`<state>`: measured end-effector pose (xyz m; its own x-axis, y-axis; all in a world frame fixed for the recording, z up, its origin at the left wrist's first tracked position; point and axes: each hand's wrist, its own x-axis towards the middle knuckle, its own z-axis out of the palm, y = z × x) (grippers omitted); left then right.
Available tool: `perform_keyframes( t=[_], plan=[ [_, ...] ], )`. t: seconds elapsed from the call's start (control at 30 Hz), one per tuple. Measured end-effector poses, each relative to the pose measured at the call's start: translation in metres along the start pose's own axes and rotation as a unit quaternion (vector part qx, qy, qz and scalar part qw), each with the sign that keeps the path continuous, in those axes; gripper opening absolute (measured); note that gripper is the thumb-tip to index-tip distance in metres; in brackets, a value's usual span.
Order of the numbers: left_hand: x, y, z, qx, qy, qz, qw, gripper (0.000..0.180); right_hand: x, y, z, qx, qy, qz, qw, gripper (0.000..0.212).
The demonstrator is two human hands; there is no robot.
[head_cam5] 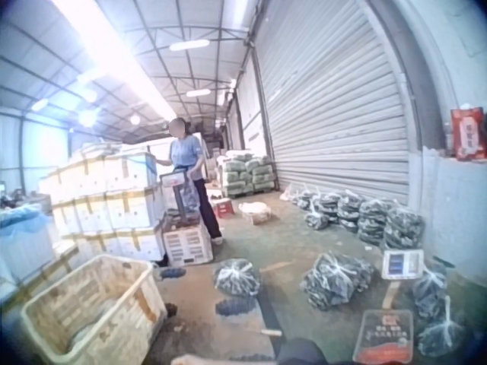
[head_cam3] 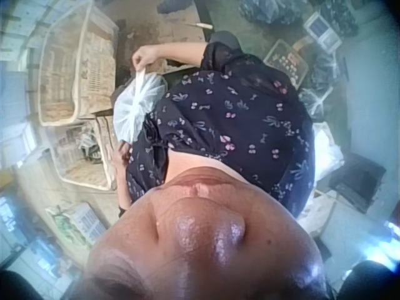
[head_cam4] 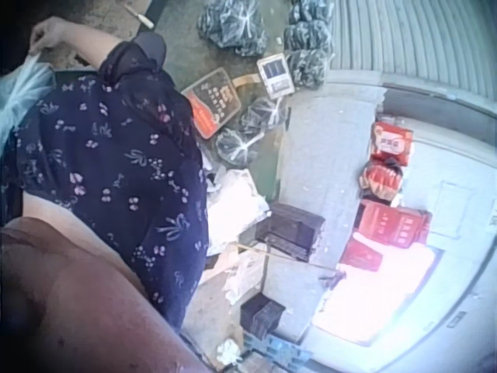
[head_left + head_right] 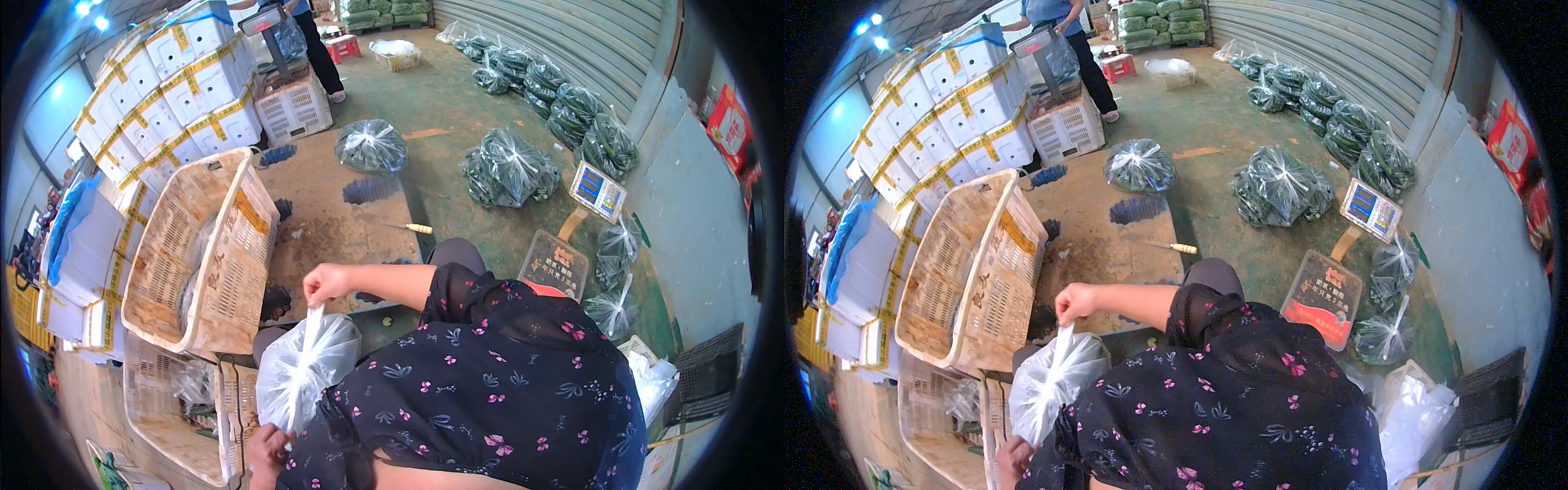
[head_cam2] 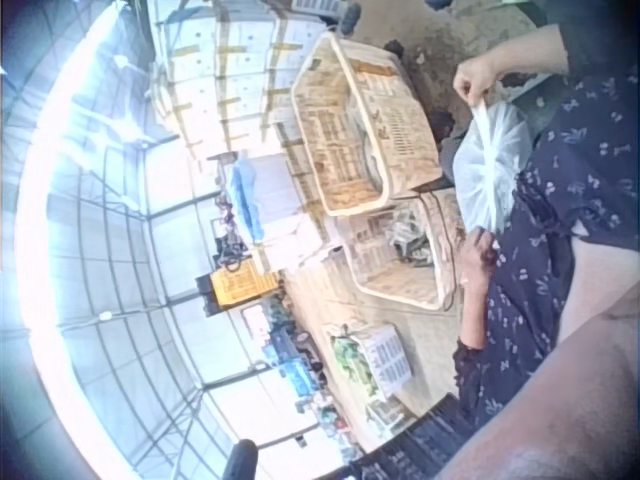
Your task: The person packs cucumbers into plastic bags by hand, ties the bags closed, and places them into large plastic crates.
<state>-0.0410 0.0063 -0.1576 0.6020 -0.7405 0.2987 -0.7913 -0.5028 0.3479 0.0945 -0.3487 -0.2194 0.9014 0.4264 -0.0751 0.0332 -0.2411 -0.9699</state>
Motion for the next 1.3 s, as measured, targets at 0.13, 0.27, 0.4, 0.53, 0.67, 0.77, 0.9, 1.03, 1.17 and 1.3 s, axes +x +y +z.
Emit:
perform_keyframes(
  t=[0.13,0.27,0.4,0.53,0.67,0.77,0.9,1.03,1.17,1.3],
  plan=[
    [-0.027,-0.011,0.019,-0.095,0.016,-0.128,0.987,0.031,-0.012,0.021,0.004,0.018,0.034,-0.018,0.999,0.012],
    [0.018,0.026,0.001,-0.413,0.181,-0.178,0.875,0.034,-0.03,-0.041,-0.003,0.023,0.078,-0.028,0.996,0.014],
    [0.051,0.017,0.015,-0.685,0.17,-0.191,0.682,0.037,-0.042,-0.103,0.015,0.017,0.109,-0.2,0.974,0.017],
    [0.1,0.03,0.017,-0.515,0.119,-0.376,0.761,0.025,-0.062,-0.161,0.058,-0.084,0.001,-0.42,0.904,0.013],
    [0.1,0.04,0.02,-0.484,0.133,-0.403,0.765,0.025,-0.056,-0.154,0.089,-0.119,-0.022,-0.529,0.84,0.019],
    [0.096,0.039,0.022,-0.501,0.126,-0.404,0.755,0.026,-0.049,-0.137,0.075,-0.167,0.141,-0.499,0.838,0.019],
    [0.087,0.035,0.019,-0.585,0.112,-0.389,0.703,0.028,-0.055,-0.119,0.074,-0.163,0.03,-0.396,0.903,0.02],
    [0.078,0.036,0.008,-0.63,0.107,-0.332,0.694,0.021,-0.054,-0.135,0.081,-0.196,-0.025,-0.53,0.825,0.016],
    [0.081,0.035,0.013,-0.262,0.077,-0.17,0.947,0.025,-0.027,-0.123,0.096,0.149,-0.111,-0.162,0.969,0.024],
    [0.105,0.035,-0.011,0.019,0.103,0.023,0.994,0.036,-0.017,-0.107,0.108,0.432,-0.168,0.178,0.868,0.02]
  ],
)
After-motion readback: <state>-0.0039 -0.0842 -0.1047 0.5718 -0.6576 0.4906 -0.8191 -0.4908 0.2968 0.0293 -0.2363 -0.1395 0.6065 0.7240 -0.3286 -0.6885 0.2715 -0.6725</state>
